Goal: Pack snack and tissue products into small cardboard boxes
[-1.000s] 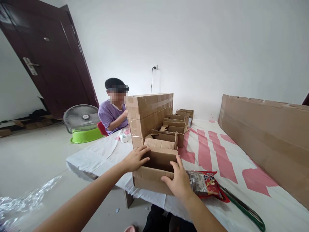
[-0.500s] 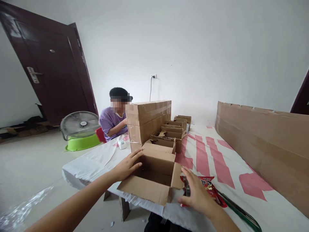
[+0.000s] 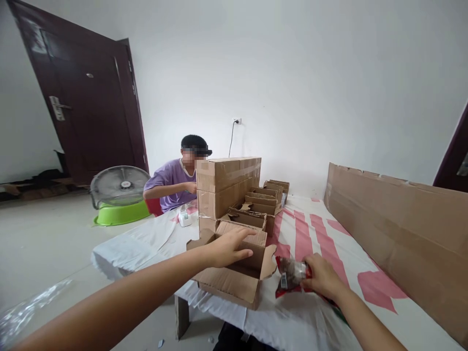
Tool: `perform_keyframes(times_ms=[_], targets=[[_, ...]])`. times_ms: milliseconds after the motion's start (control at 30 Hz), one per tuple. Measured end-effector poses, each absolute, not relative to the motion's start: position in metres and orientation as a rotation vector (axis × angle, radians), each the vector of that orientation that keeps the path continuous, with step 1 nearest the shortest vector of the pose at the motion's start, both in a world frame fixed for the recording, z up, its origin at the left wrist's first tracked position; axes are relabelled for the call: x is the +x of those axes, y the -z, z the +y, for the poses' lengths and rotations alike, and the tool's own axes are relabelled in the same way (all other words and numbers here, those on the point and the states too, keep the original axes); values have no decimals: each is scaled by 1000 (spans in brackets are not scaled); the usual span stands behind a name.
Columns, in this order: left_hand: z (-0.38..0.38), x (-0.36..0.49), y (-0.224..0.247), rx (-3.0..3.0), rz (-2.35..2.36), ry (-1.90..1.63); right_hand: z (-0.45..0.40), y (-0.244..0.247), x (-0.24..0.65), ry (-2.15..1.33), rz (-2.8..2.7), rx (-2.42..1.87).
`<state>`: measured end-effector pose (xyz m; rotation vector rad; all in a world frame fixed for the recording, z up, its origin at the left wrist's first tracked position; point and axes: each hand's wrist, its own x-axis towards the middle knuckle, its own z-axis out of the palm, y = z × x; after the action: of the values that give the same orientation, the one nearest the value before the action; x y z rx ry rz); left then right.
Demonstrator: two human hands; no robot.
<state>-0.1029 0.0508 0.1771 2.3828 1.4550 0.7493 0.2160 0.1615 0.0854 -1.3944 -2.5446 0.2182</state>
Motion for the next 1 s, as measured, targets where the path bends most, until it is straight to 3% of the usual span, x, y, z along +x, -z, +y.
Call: perform_keyframes(times_ms=[200,433,533,733,1000], targets=[[83,-78,-179,1811,1139,-1189,166,-163,231,235,-2224,-1166],[109,-66,-189,1493,987,-1504,128,-210,142,608,-2137,-587],[110,-93,-187,1365,1073,-1674,135,-204,125,413,-2025,-569],[121,-155,-185,1117,1378,-1943,175,-173,110,-382,-1883,-969],[124,-151,-194,1079,1361,-1961,168,-183,79,-493,-1849,-916]])
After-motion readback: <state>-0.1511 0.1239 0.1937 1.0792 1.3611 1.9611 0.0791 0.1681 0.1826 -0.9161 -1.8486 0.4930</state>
